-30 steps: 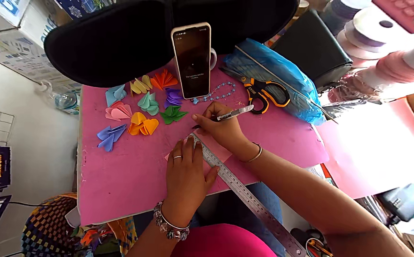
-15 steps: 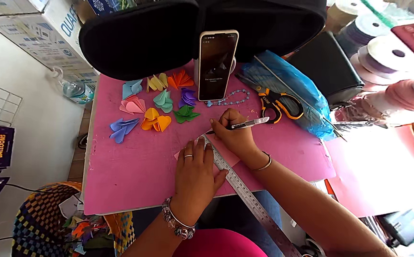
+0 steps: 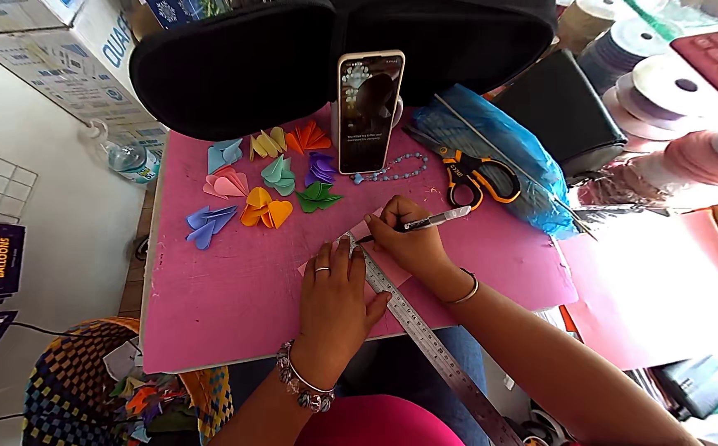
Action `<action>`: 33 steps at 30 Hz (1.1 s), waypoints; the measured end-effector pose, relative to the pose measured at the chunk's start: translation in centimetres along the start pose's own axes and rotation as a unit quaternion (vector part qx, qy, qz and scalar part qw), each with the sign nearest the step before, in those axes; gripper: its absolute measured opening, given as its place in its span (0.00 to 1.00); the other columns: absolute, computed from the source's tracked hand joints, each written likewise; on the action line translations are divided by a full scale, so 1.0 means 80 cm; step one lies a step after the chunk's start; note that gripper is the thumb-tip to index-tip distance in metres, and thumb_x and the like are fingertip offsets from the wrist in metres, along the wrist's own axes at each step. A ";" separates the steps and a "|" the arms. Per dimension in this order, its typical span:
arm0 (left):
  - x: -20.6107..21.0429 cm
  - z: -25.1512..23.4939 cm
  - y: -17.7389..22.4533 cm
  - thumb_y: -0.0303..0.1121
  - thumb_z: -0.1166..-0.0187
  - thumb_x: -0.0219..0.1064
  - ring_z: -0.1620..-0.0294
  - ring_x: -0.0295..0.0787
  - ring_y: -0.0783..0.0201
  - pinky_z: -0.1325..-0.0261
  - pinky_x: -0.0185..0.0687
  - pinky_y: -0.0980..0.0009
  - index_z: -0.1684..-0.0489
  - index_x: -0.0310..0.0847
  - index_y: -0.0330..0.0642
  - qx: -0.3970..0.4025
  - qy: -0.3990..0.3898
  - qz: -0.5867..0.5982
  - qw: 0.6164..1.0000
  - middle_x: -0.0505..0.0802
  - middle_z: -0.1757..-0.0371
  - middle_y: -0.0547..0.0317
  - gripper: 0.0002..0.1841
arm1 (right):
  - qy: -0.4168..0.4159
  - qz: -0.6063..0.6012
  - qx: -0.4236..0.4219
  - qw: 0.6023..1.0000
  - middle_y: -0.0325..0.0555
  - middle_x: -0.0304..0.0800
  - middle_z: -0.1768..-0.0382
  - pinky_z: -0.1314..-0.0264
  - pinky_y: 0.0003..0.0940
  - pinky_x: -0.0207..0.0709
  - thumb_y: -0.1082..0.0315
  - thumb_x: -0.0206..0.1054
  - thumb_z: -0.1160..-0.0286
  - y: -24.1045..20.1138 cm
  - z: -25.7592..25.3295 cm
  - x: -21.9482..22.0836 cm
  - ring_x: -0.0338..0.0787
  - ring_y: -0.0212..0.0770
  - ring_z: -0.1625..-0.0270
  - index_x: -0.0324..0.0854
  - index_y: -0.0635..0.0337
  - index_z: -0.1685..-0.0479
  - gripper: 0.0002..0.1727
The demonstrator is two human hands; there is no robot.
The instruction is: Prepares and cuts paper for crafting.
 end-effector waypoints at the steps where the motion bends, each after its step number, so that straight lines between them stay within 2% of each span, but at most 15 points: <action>1: 0.000 0.000 0.000 0.66 0.27 0.62 0.22 0.78 0.36 0.27 0.75 0.41 0.30 0.84 0.39 0.001 0.000 0.000 1.000 0.84 0.23 0.43 0.39 | 0.009 -0.011 0.009 1.000 0.33 0.78 0.85 0.78 0.20 0.81 0.77 0.70 0.27 0.000 0.000 -0.003 0.81 0.26 0.84 0.67 0.55 0.77 0.16; 13: 0.000 0.001 0.000 0.65 0.28 0.62 0.23 0.79 0.36 0.28 0.75 0.40 0.30 0.85 0.39 0.001 0.008 0.003 1.000 0.84 0.23 0.44 0.39 | 0.010 0.032 -0.004 0.999 0.34 0.78 0.85 0.79 0.20 0.81 0.74 0.71 0.25 -0.001 -0.018 0.004 0.81 0.25 0.85 0.68 0.56 0.76 0.16; 25: 0.001 0.001 0.000 0.65 0.27 0.61 0.22 0.78 0.36 0.27 0.74 0.40 0.30 0.84 0.38 0.000 0.003 0.005 1.000 0.85 0.23 0.43 0.39 | -0.003 0.050 -0.022 0.999 0.34 0.78 0.85 0.81 0.20 0.80 0.75 0.71 0.26 -0.001 -0.018 0.006 0.80 0.25 0.86 0.67 0.56 0.77 0.16; 30: 0.000 0.000 0.001 0.66 0.27 0.62 0.23 0.79 0.36 0.27 0.75 0.40 0.30 0.85 0.39 0.001 0.003 -0.002 1.000 0.85 0.24 0.44 0.39 | -0.030 0.062 -0.015 0.998 0.34 0.79 0.85 0.80 0.19 0.79 0.74 0.70 0.27 -0.005 0.004 -0.009 0.81 0.25 0.85 0.68 0.55 0.78 0.16; 33: -0.001 0.000 0.001 0.66 0.28 0.62 0.23 0.79 0.36 0.28 0.75 0.40 0.31 0.85 0.40 0.001 0.004 -0.001 1.000 0.85 0.24 0.43 0.39 | -0.045 0.074 -0.014 0.996 0.29 0.77 0.85 0.78 0.16 0.76 0.71 0.70 0.27 -0.005 0.034 -0.028 0.80 0.21 0.83 0.69 0.52 0.79 0.15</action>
Point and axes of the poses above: each hand's wrist, its own z-axis away from the middle knuckle, its own x-axis out of the palm, y = z × x, the point moved 7 cm from there along -z, towards the middle knuckle
